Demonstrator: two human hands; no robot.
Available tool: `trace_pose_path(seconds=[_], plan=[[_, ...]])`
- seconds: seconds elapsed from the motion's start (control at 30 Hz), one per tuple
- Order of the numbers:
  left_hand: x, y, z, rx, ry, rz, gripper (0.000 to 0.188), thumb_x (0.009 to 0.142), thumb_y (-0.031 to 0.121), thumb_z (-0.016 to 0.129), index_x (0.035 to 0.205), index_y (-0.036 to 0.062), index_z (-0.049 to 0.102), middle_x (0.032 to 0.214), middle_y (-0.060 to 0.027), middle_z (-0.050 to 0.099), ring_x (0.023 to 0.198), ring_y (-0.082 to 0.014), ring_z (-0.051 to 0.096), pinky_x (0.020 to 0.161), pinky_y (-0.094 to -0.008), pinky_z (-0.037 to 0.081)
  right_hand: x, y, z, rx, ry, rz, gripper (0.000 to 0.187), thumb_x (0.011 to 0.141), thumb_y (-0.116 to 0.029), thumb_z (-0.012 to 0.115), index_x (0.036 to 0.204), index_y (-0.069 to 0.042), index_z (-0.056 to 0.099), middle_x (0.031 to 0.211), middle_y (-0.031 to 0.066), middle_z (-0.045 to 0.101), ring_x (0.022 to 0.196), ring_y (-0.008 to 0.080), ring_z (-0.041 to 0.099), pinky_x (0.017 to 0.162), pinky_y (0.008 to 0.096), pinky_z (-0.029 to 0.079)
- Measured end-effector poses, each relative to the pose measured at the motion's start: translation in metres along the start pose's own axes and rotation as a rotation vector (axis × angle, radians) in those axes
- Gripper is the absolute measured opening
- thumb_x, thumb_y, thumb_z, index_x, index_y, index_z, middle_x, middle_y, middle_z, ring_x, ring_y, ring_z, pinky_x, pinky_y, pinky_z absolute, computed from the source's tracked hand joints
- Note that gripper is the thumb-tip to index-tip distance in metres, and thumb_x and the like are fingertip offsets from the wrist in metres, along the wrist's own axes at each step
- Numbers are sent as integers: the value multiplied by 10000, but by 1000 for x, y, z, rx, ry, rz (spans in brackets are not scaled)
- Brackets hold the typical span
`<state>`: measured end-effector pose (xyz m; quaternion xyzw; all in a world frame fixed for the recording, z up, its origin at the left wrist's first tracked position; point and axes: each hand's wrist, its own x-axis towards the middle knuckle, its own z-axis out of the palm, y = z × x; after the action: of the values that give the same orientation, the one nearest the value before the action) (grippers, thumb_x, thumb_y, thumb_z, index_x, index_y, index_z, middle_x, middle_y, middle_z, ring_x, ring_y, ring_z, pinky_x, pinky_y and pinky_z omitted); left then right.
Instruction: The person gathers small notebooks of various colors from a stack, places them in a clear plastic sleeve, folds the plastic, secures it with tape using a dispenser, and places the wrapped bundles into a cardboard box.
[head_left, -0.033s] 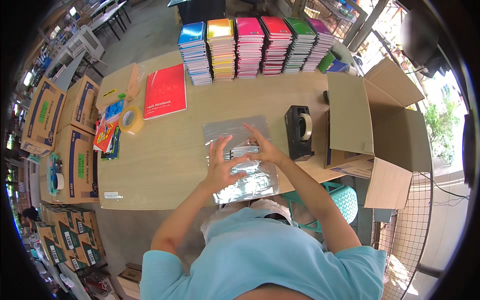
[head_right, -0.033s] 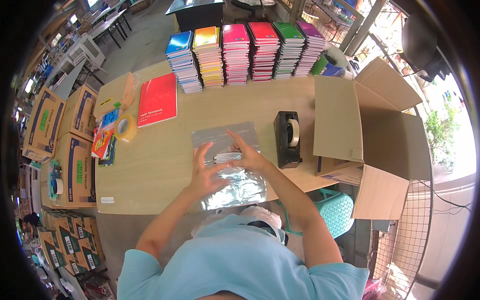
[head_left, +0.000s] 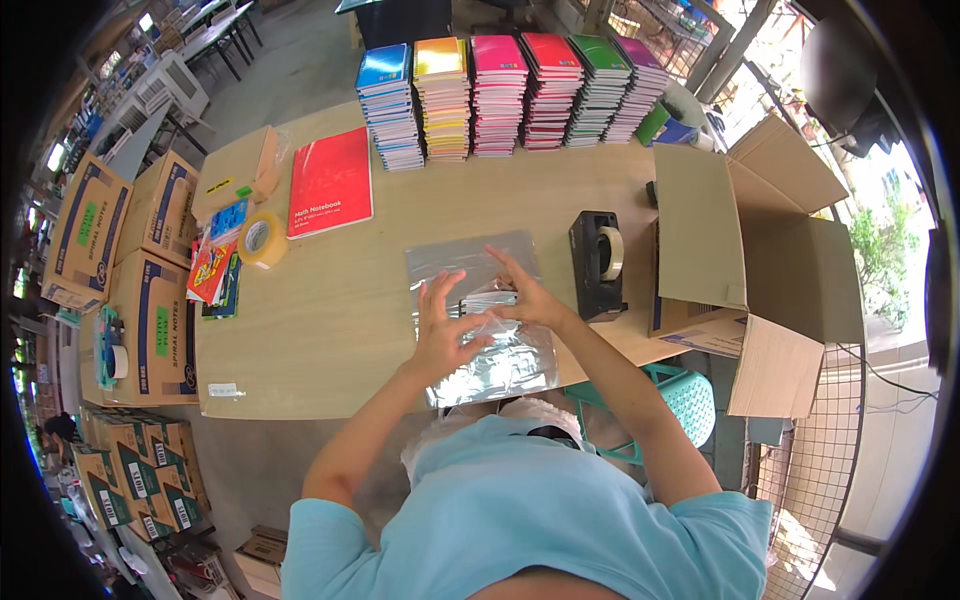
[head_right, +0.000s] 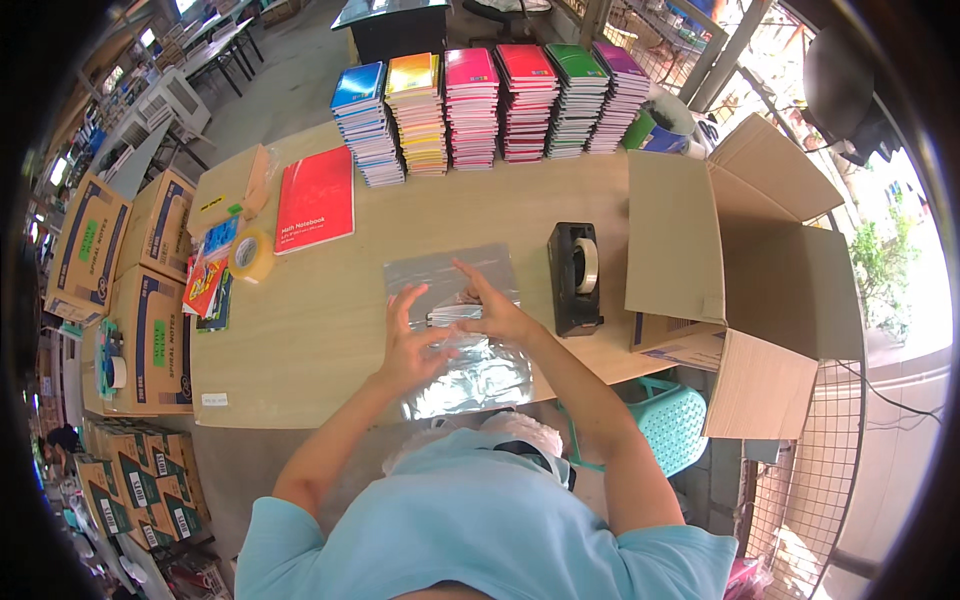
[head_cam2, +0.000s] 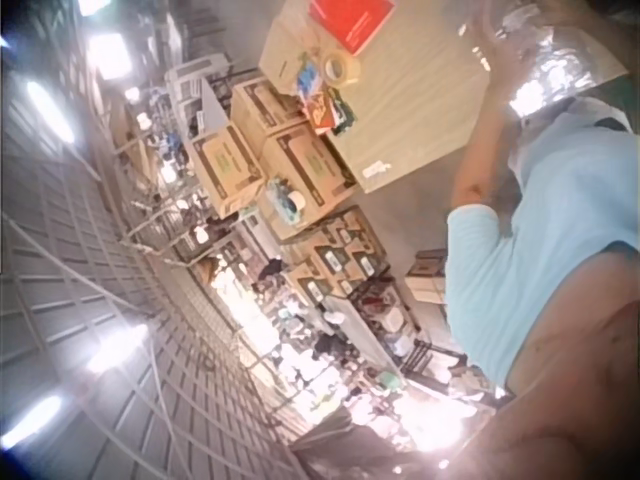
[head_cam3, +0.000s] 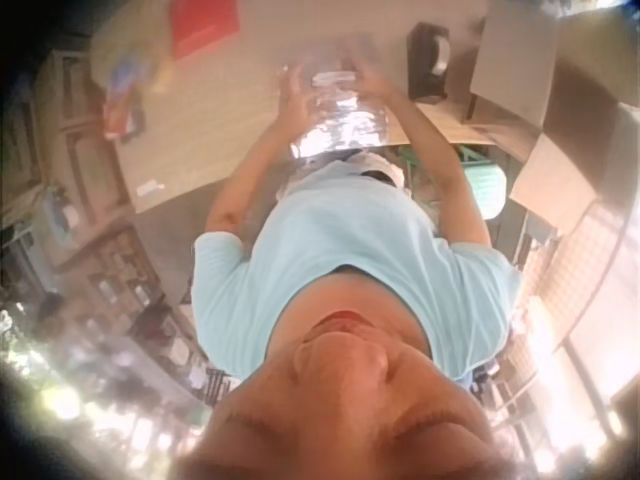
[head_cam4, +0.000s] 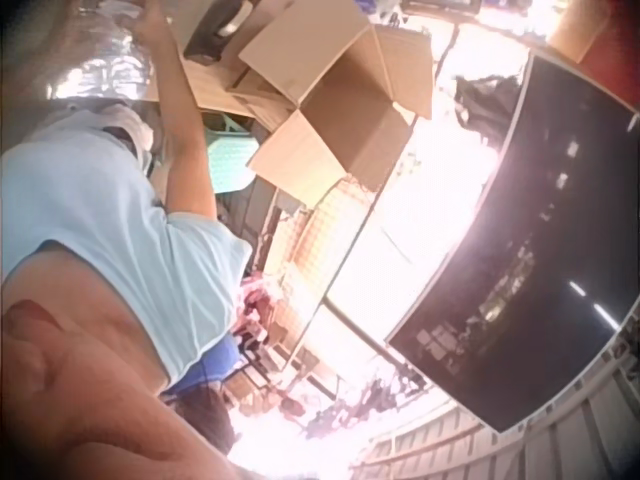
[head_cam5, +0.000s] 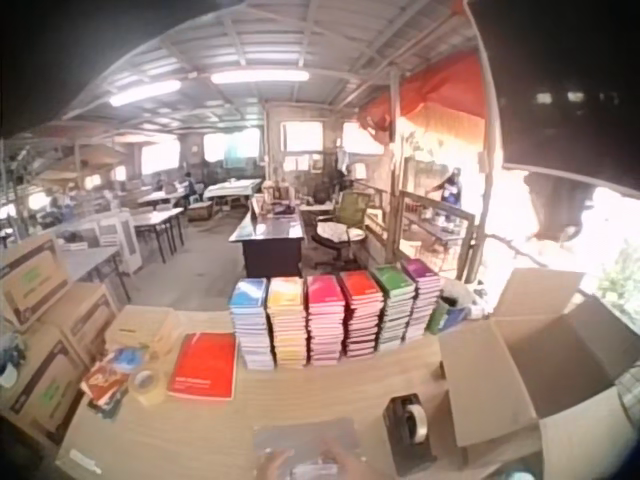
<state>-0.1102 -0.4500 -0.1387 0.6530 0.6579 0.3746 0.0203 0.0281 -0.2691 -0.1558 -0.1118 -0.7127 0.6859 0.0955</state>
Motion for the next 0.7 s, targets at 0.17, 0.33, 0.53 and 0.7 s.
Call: trace_pose_path(seconds=[0.17,0.33,0.53,0.7], plan=[[2,0,30,-255,180,-162,145,758,186,814,789,94,706,1396,-156,388,1315,-372,394,1060,-485,360,-4,9,-1,36,69,24,987,776,-74,767,1549,-147,158,1136,125,542,1110,216,526,985,350,403],[-1,6,41,-400,227,-330,150,769,151,799,791,49,691,1296,-142,454,1177,-304,528,958,-412,445,-33,16,16,245,233,-121,961,769,-10,738,1540,-108,173,1221,126,491,1169,224,505,1017,360,392],[0,10,46,-407,252,-393,176,776,109,779,850,25,643,1188,-143,525,1051,-266,584,920,-372,459,-26,27,40,277,400,-183,848,773,3,692,1489,-49,239,1163,107,512,1099,196,539,950,308,436],[-5,0,52,-657,313,-459,572,734,56,792,1201,41,463,1102,-133,565,1013,-224,586,889,-333,465,-19,30,43,347,522,-127,667,762,32,668,1357,-29,371,1064,87,516,1020,173,537,896,299,444]])
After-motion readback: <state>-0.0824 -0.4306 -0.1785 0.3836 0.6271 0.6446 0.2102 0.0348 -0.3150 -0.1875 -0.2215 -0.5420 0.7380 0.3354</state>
